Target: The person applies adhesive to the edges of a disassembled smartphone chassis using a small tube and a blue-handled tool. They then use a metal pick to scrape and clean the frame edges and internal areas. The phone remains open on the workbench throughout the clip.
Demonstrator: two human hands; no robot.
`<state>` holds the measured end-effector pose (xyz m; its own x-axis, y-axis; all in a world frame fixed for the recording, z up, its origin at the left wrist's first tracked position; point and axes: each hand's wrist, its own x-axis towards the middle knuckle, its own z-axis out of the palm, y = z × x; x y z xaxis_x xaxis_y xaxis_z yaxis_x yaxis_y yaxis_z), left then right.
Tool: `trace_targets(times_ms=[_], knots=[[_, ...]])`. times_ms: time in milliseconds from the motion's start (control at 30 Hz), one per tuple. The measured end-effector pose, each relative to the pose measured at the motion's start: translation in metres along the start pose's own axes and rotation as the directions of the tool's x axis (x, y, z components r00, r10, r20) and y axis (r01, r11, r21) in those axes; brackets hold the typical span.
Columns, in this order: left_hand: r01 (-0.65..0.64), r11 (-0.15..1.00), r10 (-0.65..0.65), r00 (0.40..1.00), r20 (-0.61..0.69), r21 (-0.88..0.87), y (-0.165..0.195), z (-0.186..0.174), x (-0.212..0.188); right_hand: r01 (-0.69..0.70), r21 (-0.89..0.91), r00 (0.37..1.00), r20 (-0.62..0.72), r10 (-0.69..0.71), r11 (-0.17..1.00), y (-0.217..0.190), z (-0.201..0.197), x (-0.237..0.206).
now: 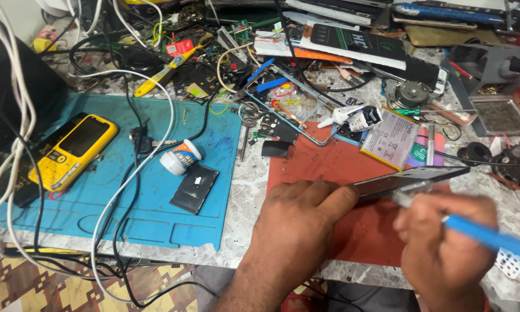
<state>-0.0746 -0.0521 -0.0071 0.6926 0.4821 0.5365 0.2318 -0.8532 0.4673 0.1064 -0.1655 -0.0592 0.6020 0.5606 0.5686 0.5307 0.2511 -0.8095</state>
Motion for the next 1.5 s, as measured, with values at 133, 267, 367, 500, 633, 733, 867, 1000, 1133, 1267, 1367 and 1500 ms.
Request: trace_targets(times_ms=[133,267,367,500,633,733,867,1000,1133,1267,1367,1500], knots=[[-0.014,1.0,0.014,1.0,-0.025,-0.001,0.001,0.001,0.001,0.044,0.017,0.998,0.034,-0.044,0.999,0.002,-0.001,0.002],[-0.016,1.0,0.016,0.999,-0.03,-0.01,0.002,0.001,0.001,0.051,0.052,0.999,-0.002,-0.051,0.997,0.0,-0.006,0.008],[-0.021,1.0,0.021,0.999,-0.049,-0.001,0.001,-0.001,0.001,0.085,0.113,0.994,-0.082,-0.076,0.99,-0.001,-0.009,0.013],[-0.024,1.0,0.023,0.999,-0.041,-0.008,0.0,0.001,0.001,0.075,0.223,0.989,-0.144,-0.044,0.972,0.0,-0.01,0.013],[-0.012,1.0,0.012,0.999,-0.036,-0.016,0.0,0.001,0.0,0.091,0.116,0.989,-0.124,-0.076,0.989,0.002,-0.009,0.014],[-0.014,1.0,0.014,1.0,-0.026,-0.021,0.001,0.001,0.001,0.091,-0.003,0.992,-0.091,-0.091,0.996,0.003,-0.007,0.014],[-0.021,1.0,0.021,0.999,-0.026,-0.015,0.001,0.0,0.002,0.115,-0.027,0.992,-0.055,-0.116,0.993,0.003,-0.005,0.011],[-0.013,0.999,0.012,1.0,-0.01,-0.037,0.001,0.001,0.001,0.08,-0.071,0.992,-0.088,-0.086,0.994,0.001,-0.006,0.011],[-0.03,0.999,0.029,0.999,-0.025,-0.02,0.0,0.001,0.001,0.154,-0.135,0.987,-0.032,-0.16,0.979,0.0,-0.007,0.013],[-0.029,0.999,0.029,0.999,-0.016,-0.027,-0.001,0.002,0.0,0.098,-0.122,0.99,-0.091,-0.11,0.988,-0.001,-0.006,0.012],[-0.017,0.999,0.017,1.0,-0.004,-0.03,-0.001,0.002,0.0,0.138,-0.116,0.988,-0.052,-0.145,0.984,0.0,-0.005,0.009],[-0.024,0.999,0.024,1.0,-0.004,-0.032,-0.001,0.003,0.0,0.099,-0.088,0.99,-0.092,-0.107,0.991,0.003,-0.006,0.01]])
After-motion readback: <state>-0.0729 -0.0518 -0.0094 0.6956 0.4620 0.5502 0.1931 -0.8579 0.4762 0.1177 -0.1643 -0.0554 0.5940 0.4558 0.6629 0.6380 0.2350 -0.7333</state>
